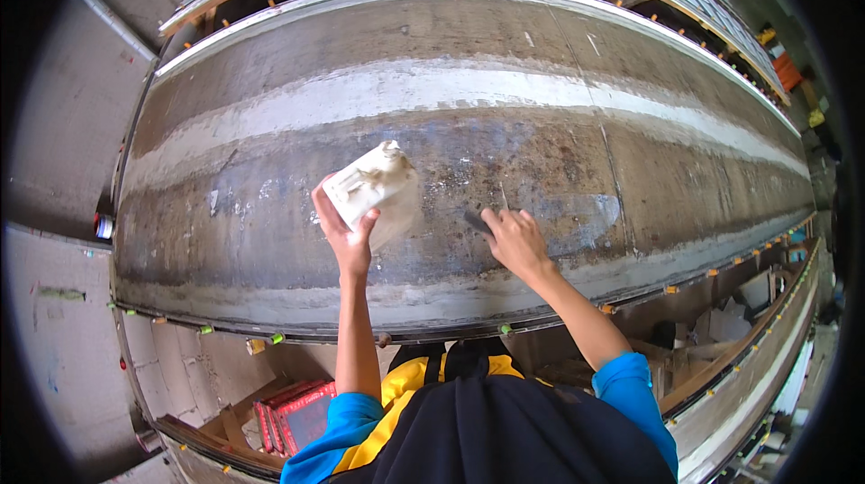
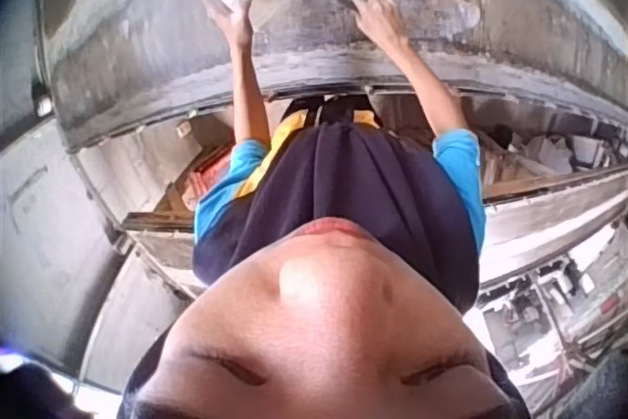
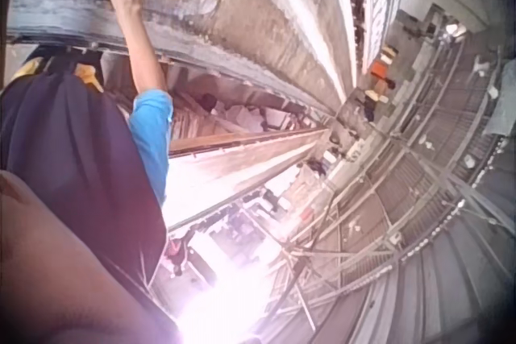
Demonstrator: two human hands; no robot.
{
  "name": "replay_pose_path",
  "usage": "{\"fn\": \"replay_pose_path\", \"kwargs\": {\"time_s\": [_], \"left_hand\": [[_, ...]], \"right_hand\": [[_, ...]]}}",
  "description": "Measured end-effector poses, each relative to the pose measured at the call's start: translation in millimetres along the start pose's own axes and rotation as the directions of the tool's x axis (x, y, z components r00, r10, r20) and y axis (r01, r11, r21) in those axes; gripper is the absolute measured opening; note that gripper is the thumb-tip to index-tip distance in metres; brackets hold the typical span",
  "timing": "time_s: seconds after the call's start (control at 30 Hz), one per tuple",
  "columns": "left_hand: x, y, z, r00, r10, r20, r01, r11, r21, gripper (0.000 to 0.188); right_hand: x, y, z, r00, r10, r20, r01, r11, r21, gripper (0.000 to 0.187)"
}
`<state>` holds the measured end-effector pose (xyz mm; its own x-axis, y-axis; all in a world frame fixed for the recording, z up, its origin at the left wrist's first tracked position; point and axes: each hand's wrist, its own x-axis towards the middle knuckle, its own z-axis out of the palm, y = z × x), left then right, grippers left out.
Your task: The person pours a white liquid from a plastic bottle onto a large, curved, metallic surface and spreads it with a rectangular tool. The person repeatedly applies the liquid and wipes the surface in a systematic manner, moving across the curved area.
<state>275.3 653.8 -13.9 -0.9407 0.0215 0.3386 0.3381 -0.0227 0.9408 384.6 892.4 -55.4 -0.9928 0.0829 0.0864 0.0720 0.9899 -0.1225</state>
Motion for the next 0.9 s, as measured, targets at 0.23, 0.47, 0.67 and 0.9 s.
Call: {"fn": "replay_pose_path", "kwargs": {"time_s": [0.23,0.47,0.67,0.9], "left_hand": [[22,-9,-5,0.999,0.016,0.051,-0.016,1.0,0.004,0.073],[27,-16,-2,0.995,0.001,0.104,-0.004,1.0,0.026,0.071],[17,-17,18,0.982,-0.009,0.191,0.009,1.0,0.001,0.07],[12,-22,43,0.975,0.004,0.223,0.001,1.0,-0.022,0.067]], "right_hand": [[30,58,-28,0.681,0.602,0.416,-0.717,0.434,0.546,0.066],[3,42,2,0.673,0.644,0.363,-0.74,0.585,0.333,0.084],[-30,102,3,0.716,0.653,-0.247,-0.689,0.607,-0.395,0.034],[-33,16,-32,0.819,0.558,0.129,-0.566,0.824,0.027,0.041]]}}
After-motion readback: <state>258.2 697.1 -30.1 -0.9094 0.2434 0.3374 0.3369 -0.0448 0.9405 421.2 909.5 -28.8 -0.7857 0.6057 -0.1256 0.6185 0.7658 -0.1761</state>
